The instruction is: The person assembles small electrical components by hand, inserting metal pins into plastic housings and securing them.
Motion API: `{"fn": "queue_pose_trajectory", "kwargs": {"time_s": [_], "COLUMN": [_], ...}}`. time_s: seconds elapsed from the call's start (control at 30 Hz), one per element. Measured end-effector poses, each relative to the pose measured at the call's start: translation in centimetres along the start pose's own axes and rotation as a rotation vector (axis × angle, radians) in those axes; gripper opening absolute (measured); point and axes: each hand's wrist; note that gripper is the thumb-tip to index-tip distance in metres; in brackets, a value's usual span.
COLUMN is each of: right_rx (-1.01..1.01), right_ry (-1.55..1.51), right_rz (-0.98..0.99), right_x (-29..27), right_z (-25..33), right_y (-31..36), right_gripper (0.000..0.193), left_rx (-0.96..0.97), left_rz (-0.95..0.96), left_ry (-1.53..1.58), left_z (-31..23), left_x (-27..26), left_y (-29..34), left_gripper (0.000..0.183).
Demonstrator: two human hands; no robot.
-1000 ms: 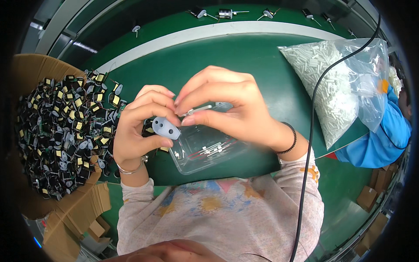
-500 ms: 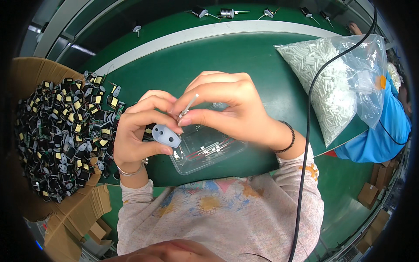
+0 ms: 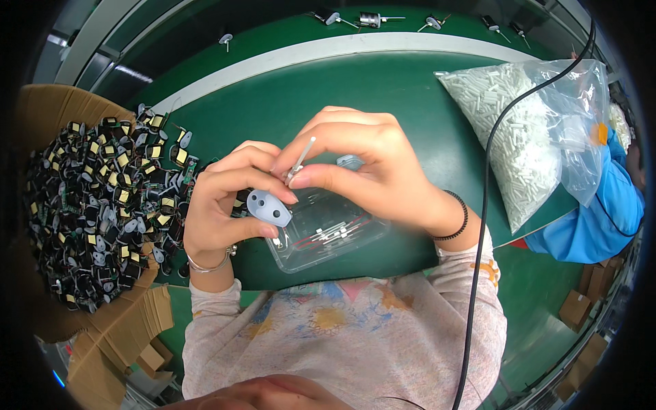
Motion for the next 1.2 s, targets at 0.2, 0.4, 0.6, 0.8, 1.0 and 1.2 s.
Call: {"fn": "queue_pose_trajectory", "kwargs": {"time_s": [0.2,0.4,0.6,0.8,1.0,1.2], "right_rx": [-0.079,-0.061,-0.162,-0.297,-0.29,-0.301], "right_ry": [-0.141,-0.103,0.086,0.35,0.392,0.458], "right_rz": [-0.258,-0.449,-0.39,-0.19,-0.233,-0.208], "right_x": [-0.7,-0.4,-1.0,-1.3,-0.9,-1.2], "right_z": [-0.7,0.2,1.6,3.0,3.2,3.5], "right_y": [0.2,0.9,1.5,1.7,1.9,2.0], "right_gripper": [0.013,0.02,0.029,0.035,0.038,0.035], "left_rx": [-0.036,0.0,0.225,0.321,0.362,0.428], "left_rz": [0.0,-0.16,-0.342,-0.376,-0.383,-0.386], "left_ry": [0.0,0.026,-0.111,-0.159,-0.248,-0.375], "left_z": [0.4,1.3,2.1,2.1,2.3,2.6], "left_x": [0.2,2.3,2.9,3.3,3.0,2.6], "left_y": [-0.1,0.0,0.0,-0.1,-0.1,-0.2], "left_gripper": [0.034,0.037,0.044,0.043,0.044,0.041]}}
Point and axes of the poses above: each hand's wrist, its own y-axis away from the middle knuckle, its own x-axis out of the palm, z = x × y, and after that the axes turned 9 degrees about y, right-handed
